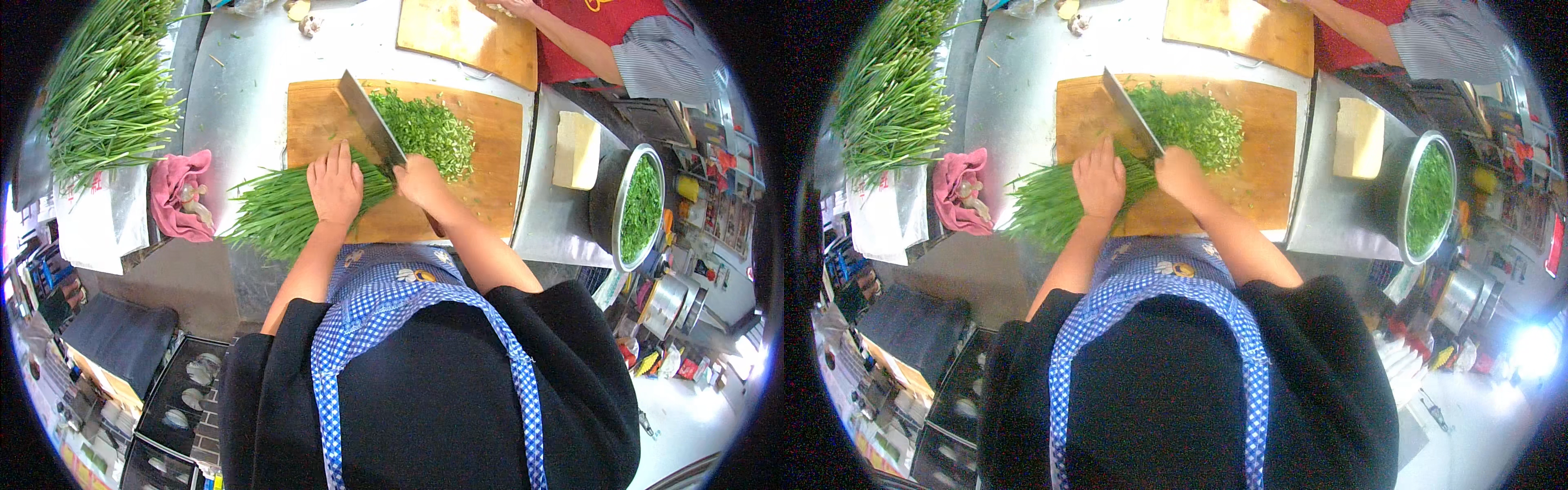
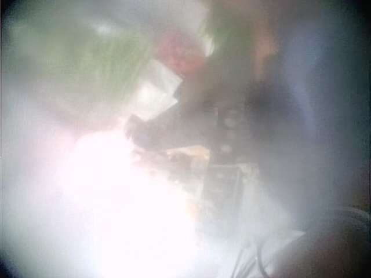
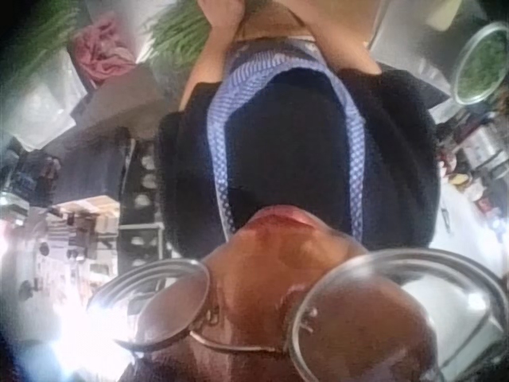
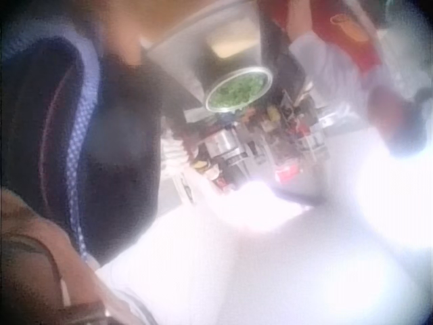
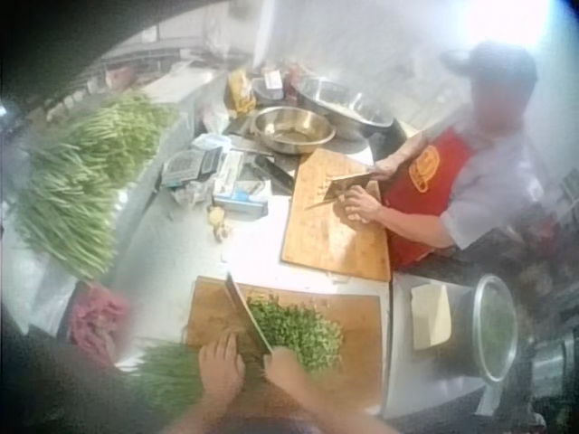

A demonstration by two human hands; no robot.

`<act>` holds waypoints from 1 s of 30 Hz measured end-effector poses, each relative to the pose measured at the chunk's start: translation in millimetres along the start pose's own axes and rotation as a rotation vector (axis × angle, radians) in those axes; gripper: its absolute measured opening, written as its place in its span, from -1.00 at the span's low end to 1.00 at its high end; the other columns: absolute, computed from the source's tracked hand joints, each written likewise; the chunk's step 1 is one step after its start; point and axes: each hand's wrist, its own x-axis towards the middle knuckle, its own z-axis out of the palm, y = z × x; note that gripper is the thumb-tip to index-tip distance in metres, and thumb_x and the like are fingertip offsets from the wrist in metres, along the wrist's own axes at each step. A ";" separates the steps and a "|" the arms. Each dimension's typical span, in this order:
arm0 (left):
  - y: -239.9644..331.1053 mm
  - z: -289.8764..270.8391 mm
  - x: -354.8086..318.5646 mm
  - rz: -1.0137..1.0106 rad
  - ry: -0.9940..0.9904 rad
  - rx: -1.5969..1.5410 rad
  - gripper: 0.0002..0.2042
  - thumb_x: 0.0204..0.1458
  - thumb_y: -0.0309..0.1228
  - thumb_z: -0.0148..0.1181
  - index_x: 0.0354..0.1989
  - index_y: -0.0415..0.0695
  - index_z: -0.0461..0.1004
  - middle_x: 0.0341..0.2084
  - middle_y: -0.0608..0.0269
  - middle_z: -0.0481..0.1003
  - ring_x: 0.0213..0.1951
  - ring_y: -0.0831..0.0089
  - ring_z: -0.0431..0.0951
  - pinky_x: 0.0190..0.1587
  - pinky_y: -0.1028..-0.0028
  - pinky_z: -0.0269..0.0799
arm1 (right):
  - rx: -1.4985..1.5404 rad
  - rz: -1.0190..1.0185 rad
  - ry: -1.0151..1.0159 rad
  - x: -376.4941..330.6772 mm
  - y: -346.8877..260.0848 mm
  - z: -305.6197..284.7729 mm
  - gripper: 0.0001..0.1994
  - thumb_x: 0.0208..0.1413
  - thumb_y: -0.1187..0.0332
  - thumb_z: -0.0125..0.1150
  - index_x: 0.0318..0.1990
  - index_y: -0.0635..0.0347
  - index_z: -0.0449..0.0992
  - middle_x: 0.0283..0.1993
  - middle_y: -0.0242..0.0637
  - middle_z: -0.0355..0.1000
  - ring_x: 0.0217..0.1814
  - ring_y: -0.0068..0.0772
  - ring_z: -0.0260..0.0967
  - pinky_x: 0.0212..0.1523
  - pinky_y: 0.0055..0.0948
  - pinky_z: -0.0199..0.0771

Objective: The person removes a large bundle of chives from a plastic bag, sorts through them on a counter, and then finely chops them with a cleaver on a wooden cutting board.

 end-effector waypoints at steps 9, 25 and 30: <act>9.8 -38.3 -7.9 0.068 -0.332 0.040 0.24 -0.45 0.24 0.40 0.30 -0.45 -0.05 0.23 -0.25 0.13 0.29 -0.02 0.10 0.38 0.05 -0.22 | -0.146 0.211 0.059 -98.3 70.4 -32.9 -0.69 0.12 0.25 0.07 -0.48 0.34 0.55 -0.64 -0.08 0.46 -0.54 -0.10 0.49 -0.37 -0.18 0.47; 15.3 -39.0 17.2 -0.028 -0.291 0.044 0.07 -0.29 0.03 0.44 0.32 -0.31 -0.01 0.15 -0.13 0.23 0.15 0.06 0.26 0.21 0.13 0.11 | -0.020 0.085 0.033 -110.1 29.8 -42.2 -0.64 0.16 0.23 0.06 -0.59 0.31 0.46 -0.68 -0.18 0.41 -0.59 -0.21 0.41 -0.46 -0.24 0.37; -2.6 -9.6 1.4 -0.052 -0.098 -0.006 -0.25 0.00 -0.08 0.16 0.29 -0.31 0.10 0.12 -0.08 0.28 0.13 0.10 0.27 0.23 0.10 0.07 | 0.006 0.132 -0.074 -122.6 16.2 -44.9 -0.71 0.16 0.24 0.06 -0.41 0.33 0.49 -0.61 -0.07 0.44 -0.53 -0.11 0.45 -0.40 -0.19 0.40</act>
